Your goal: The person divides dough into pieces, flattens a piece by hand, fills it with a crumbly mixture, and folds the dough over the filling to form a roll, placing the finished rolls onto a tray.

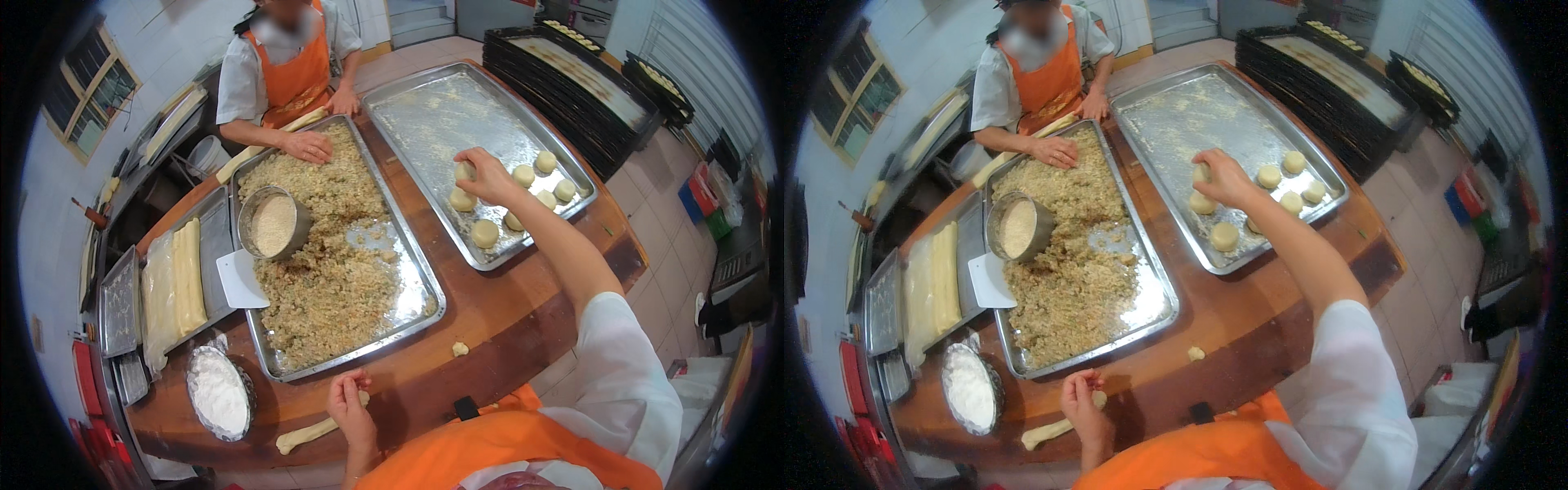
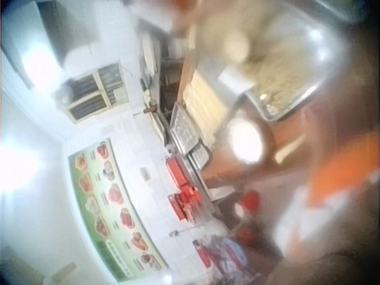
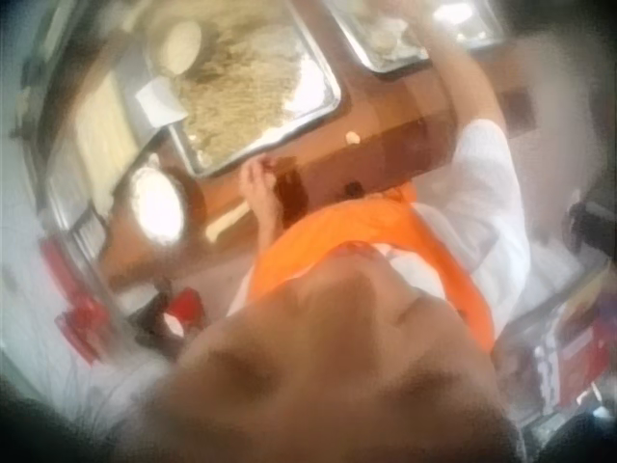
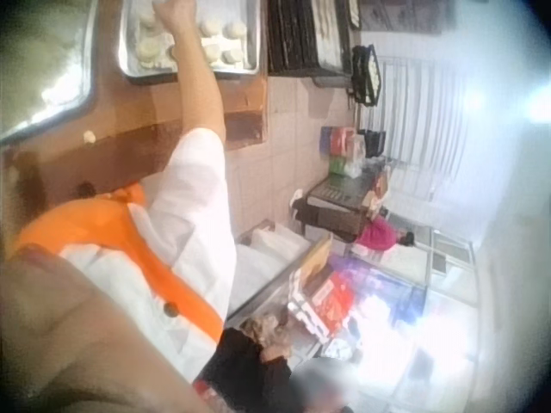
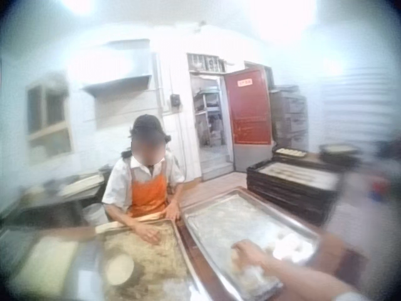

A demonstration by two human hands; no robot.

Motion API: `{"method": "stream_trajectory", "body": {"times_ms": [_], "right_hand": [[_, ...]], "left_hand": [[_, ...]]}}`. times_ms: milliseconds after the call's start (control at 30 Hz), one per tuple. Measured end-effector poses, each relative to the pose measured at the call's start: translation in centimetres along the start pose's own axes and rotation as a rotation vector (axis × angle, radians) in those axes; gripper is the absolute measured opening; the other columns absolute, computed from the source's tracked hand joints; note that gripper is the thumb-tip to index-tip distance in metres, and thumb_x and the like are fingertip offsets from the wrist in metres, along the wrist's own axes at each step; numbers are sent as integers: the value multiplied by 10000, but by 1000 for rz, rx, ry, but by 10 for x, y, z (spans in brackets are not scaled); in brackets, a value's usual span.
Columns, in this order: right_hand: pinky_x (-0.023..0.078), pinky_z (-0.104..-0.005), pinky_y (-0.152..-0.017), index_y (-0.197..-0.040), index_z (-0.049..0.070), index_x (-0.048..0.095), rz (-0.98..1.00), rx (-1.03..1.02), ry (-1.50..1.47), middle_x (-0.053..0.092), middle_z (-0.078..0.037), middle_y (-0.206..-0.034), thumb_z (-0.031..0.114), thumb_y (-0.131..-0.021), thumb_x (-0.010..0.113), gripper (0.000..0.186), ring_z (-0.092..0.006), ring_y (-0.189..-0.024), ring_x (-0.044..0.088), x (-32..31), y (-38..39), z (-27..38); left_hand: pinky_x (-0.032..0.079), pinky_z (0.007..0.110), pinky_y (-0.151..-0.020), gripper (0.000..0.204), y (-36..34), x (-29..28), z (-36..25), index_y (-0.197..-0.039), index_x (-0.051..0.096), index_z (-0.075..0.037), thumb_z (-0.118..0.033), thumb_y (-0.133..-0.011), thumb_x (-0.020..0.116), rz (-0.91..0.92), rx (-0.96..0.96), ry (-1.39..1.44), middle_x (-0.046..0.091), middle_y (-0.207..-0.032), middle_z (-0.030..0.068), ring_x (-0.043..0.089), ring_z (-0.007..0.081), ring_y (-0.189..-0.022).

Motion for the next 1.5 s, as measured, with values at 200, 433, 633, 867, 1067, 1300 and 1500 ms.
{"method": "stream_trajectory", "body": {"times_ms": [200,433,633,867,1067,1300,1500], "right_hand": [[491,-407,-988,-1205,60,639,93,-82,139,612,-158,-1226,183,-807,761,434,-335,-1134,606,59,-52,-17],[525,-375,-904,-1201,40,633,-294,12,-189,675,-141,-1201,155,-902,672,323,-265,-1034,650,-2,-48,1],[490,-252,-737,-1099,29,624,-328,234,-1087,627,-30,-905,145,-984,623,164,-100,-784,578,-54,37,39],[514,-235,-732,-995,35,695,143,152,-718,682,-14,-935,72,-933,679,74,-91,-845,628,49,168,169],[512,-348,-650,-945,20,655,250,-119,-472,623,-130,-865,-3,-885,644,65,-294,-777,635,104,225,252],[474,-448,-882,-1097,20,640,466,-423,-200,607,-153,-1053,99,-829,741,296,-337,-1024,583,163,235,326],[422,-467,-997,-1155,26,592,637,-626,-111,553,-185,-1266,157,-795,778,426,-382,-1188,507,213,250,357]], "left_hand": [[512,263,-750,223,-7,-26,7,-1020,656,7,-131,-1061,486,-101,-46,-13,680,-956,73,627,123,-815],[498,264,-750,218,-2,-19,6,-980,642,-2,-135,-1057,488,-97,-35,11,668,-930,68,610,128,-793],[503,269,-749,227,0,-23,0,-975,647,9,-137,-1053,492,-82,25,-2,667,-927,73,609,128,-796],[500,272,-768,237,17,-61,-15,-999,653,31,-109,-1048,468,-159,106,-113,662,-891,64,615,126,-822],[510,311,-859,188,30,-122,-29,-1083,667,40,-73,-999,542,-188,261,-474,671,-1026,130,651,236,-947],[375,473,-1049,450,60,-116,-16,-1290,597,-25,-136,-873,725,88,538,-1017,614,-1224,139,552,330,-1179],[327,473,-1061,413,43,-96,-6,-1158,609,-53,-73,-779,771,153,543,-1021,608,-1162,103,558,296,-1121]]}}
Point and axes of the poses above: each hand's wrist, its own y-axis away from the middle knuckle, its own x-axis out of the palm, z = x × y, the point moved 8 cm from there along -y, towards the middle knuckle
